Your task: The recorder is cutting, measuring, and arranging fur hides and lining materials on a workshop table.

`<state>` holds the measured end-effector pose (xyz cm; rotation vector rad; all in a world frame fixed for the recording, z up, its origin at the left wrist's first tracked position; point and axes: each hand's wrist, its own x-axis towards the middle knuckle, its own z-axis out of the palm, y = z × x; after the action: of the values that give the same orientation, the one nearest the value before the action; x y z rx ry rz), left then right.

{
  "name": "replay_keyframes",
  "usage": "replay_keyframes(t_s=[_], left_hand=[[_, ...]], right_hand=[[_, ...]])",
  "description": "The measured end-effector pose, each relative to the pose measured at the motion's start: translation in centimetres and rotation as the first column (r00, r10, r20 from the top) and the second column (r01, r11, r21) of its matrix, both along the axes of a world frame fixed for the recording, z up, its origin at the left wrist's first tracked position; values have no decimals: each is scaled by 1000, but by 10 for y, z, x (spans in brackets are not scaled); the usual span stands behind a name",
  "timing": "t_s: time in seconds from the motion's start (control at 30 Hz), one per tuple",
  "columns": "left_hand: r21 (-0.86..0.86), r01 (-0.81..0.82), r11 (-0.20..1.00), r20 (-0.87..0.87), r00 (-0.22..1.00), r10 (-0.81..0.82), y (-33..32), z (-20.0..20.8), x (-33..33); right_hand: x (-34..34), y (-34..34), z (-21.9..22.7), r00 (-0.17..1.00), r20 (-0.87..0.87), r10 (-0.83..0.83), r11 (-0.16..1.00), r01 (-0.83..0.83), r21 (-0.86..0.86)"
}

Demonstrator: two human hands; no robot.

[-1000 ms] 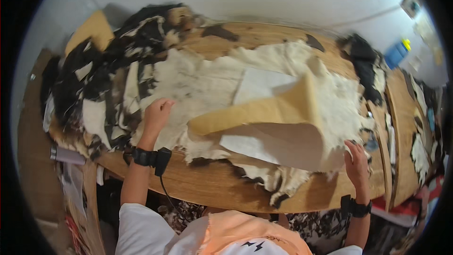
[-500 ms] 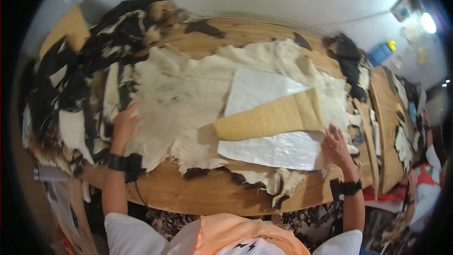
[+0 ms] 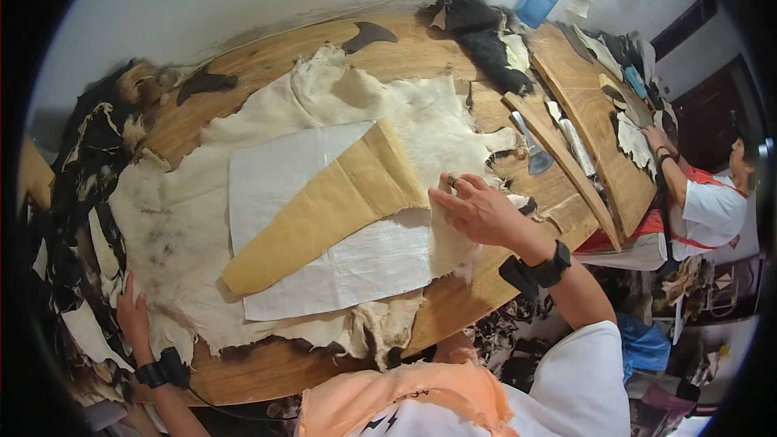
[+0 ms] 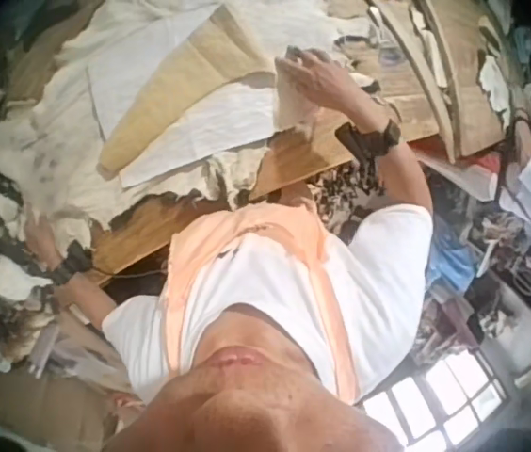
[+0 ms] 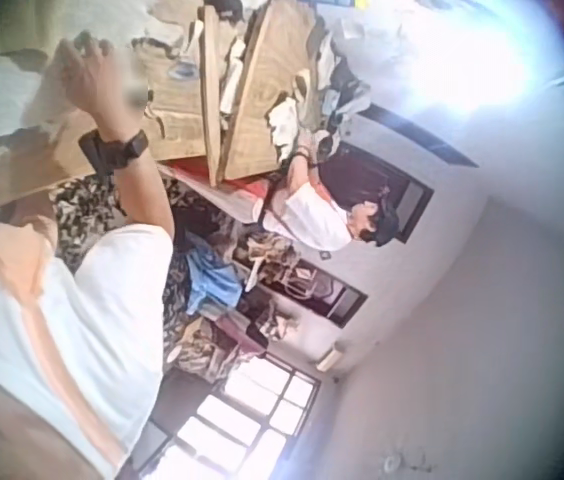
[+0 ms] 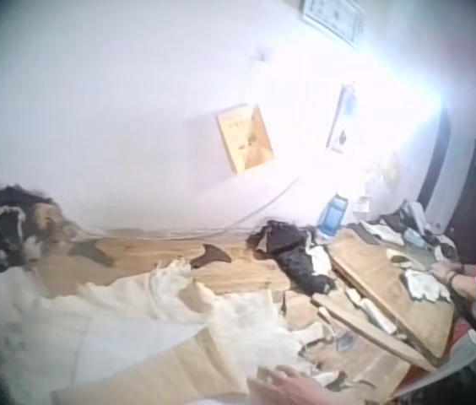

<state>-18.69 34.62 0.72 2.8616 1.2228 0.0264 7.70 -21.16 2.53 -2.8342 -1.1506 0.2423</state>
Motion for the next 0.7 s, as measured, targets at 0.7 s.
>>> replay_keyframes(t_s=[0.7], left_hand=[[-359,241,902,-245,908,-340,-293,6,183]], right_hand=[[151,68,-59,888,-42,459,883,-450,131]])
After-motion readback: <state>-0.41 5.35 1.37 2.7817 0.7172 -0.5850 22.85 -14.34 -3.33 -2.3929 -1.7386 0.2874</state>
